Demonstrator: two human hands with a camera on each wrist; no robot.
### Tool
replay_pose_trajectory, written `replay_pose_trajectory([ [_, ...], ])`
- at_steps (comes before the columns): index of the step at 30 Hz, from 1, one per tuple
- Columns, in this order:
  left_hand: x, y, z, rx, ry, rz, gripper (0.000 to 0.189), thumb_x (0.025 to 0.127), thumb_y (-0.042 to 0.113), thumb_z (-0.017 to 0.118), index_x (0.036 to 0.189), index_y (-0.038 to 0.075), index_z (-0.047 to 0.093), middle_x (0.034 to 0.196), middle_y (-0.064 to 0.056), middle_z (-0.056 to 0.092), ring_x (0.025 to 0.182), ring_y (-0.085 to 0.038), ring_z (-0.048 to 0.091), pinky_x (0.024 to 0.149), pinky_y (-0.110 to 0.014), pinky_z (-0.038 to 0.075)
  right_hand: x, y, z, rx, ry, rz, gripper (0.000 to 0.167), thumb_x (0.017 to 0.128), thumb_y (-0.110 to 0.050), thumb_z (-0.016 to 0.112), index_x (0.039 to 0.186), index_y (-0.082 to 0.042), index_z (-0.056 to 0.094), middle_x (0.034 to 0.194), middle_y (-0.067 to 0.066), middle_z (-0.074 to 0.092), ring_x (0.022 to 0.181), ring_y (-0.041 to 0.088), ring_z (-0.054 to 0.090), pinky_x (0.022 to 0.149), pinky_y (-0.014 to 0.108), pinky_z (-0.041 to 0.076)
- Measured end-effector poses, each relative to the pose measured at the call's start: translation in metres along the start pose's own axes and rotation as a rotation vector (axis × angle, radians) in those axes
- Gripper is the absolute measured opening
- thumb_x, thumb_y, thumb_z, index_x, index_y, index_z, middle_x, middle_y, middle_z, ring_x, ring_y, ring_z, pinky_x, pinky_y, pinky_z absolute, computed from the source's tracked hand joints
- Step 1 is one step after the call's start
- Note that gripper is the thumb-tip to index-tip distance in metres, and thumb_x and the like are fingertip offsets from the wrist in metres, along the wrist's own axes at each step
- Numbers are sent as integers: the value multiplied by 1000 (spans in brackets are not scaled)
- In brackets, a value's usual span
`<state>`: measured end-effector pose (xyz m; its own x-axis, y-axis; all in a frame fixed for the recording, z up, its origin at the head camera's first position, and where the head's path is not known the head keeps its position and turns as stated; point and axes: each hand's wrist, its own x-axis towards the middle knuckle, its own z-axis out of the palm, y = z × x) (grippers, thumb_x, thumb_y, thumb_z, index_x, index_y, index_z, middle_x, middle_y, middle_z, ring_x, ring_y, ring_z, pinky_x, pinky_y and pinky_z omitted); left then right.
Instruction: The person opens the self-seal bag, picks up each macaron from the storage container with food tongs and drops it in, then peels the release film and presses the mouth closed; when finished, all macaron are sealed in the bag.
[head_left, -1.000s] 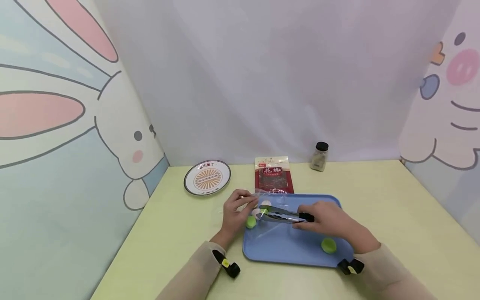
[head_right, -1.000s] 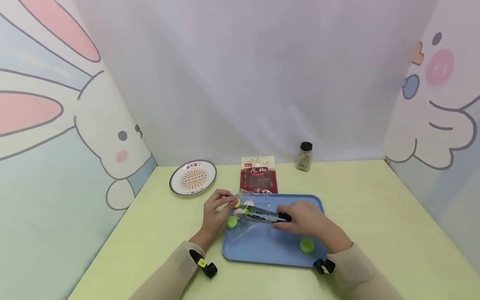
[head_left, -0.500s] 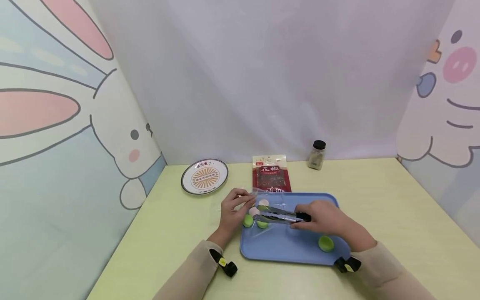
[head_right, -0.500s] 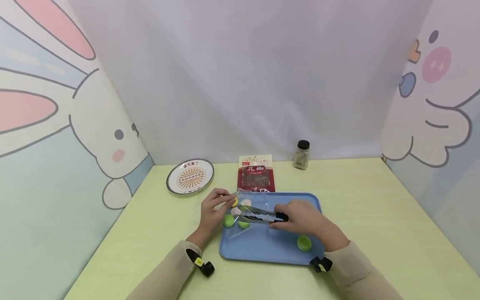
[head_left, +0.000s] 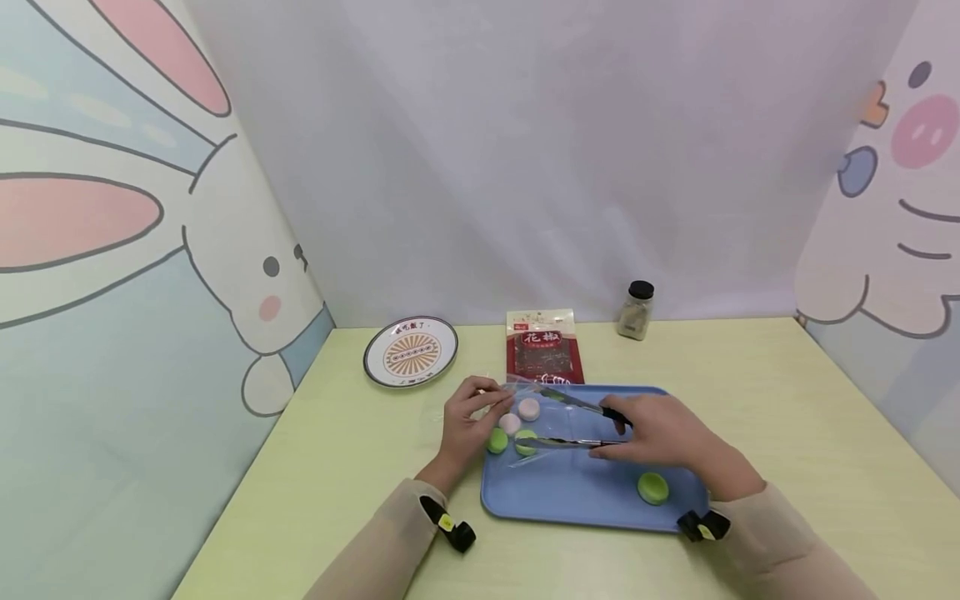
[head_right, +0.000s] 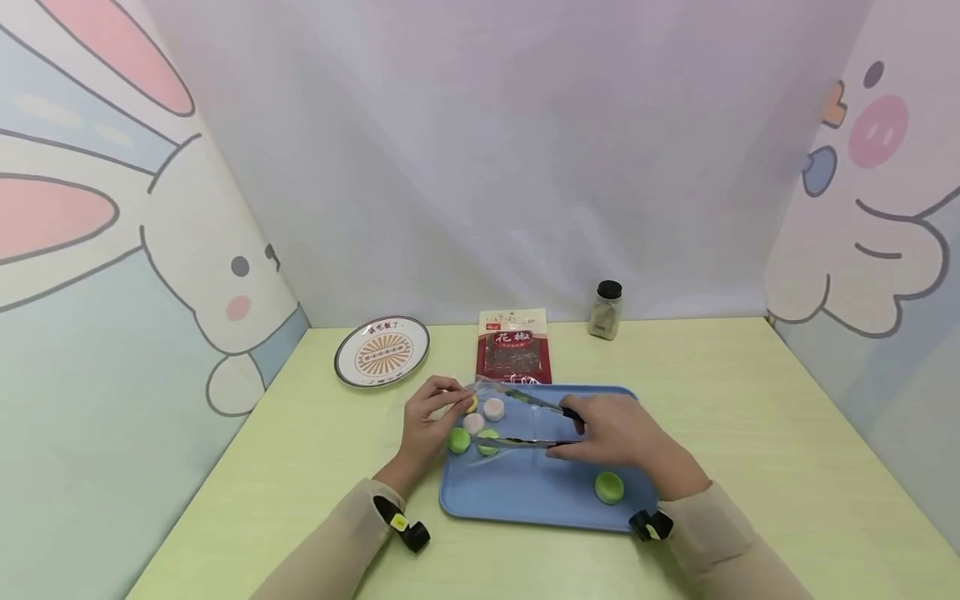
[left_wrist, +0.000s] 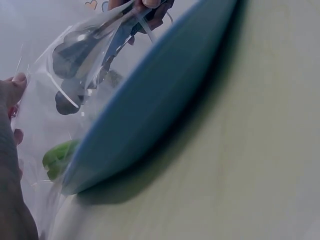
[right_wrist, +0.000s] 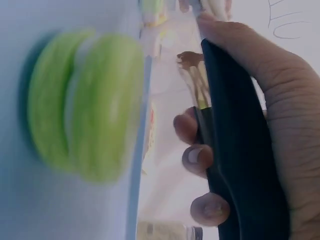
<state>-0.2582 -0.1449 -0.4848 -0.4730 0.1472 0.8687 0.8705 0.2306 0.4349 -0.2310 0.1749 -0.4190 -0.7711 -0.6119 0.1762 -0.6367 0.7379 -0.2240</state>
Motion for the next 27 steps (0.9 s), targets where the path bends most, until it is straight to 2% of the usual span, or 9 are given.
replay_pose_trajectory([
  [4, 4, 7, 2, 5, 4, 15, 20, 76, -12, 79, 95, -5, 77, 95, -17, 64, 85, -29, 62, 64, -29, 50, -15, 10, -5, -15, 27, 36, 58, 75, -77, 69, 95, -24, 60, 70, -18, 51, 53, 0, 37, 48, 22, 32],
  [7, 8, 16, 3, 4, 7, 7, 20, 75, -14, 79, 94, -7, 77, 93, -19, 64, 83, -30, 62, 63, -30, 49, -34, 22, -8, -7, 98, 65, 54, 73, -74, 74, 92, -26, 60, 65, -18, 48, 51, -1, 35, 46, 22, 31],
  [10, 11, 25, 2, 8, 9, -10, 21, 74, -15, 79, 94, -8, 76, 92, -19, 64, 83, -30, 62, 64, -29, 49, -63, 37, -7, 25, 179, 99, 49, 72, -66, 80, 95, -28, 60, 65, -19, 46, 52, -2, 36, 47, 21, 31],
  [15, 12, 29, 1, 12, -2, -18, 19, 75, -15, 79, 92, -8, 76, 93, -18, 64, 84, -29, 62, 66, -27, 50, -119, 56, -1, 81, 323, 137, 48, 66, -47, 92, 99, -31, 62, 67, -22, 46, 55, -4, 37, 49, 19, 29],
  [18, 12, 28, 1, 7, -8, -32, 18, 77, -14, 79, 94, -7, 77, 94, -17, 64, 85, -28, 62, 67, -27, 50, -142, 64, 3, 56, 352, 125, 49, 62, -44, 95, 95, -33, 61, 65, -24, 43, 54, -6, 35, 48, 18, 27],
  [23, 9, 18, 1, 13, 5, -34, 18, 76, -13, 79, 94, -7, 77, 93, -16, 64, 84, -27, 61, 67, -25, 49, -151, 69, 6, 31, 317, 101, 47, 64, -48, 93, 93, -36, 59, 64, -25, 40, 53, -8, 34, 49, 19, 29],
  [27, 5, 5, 1, 20, 7, -15, 17, 77, -11, 80, 94, -7, 77, 94, -15, 64, 83, -26, 61, 66, -24, 48, -149, 72, 3, 28, 346, 78, 49, 62, -45, 95, 94, -35, 60, 65, -26, 41, 53, -8, 33, 49, 15, 26],
])
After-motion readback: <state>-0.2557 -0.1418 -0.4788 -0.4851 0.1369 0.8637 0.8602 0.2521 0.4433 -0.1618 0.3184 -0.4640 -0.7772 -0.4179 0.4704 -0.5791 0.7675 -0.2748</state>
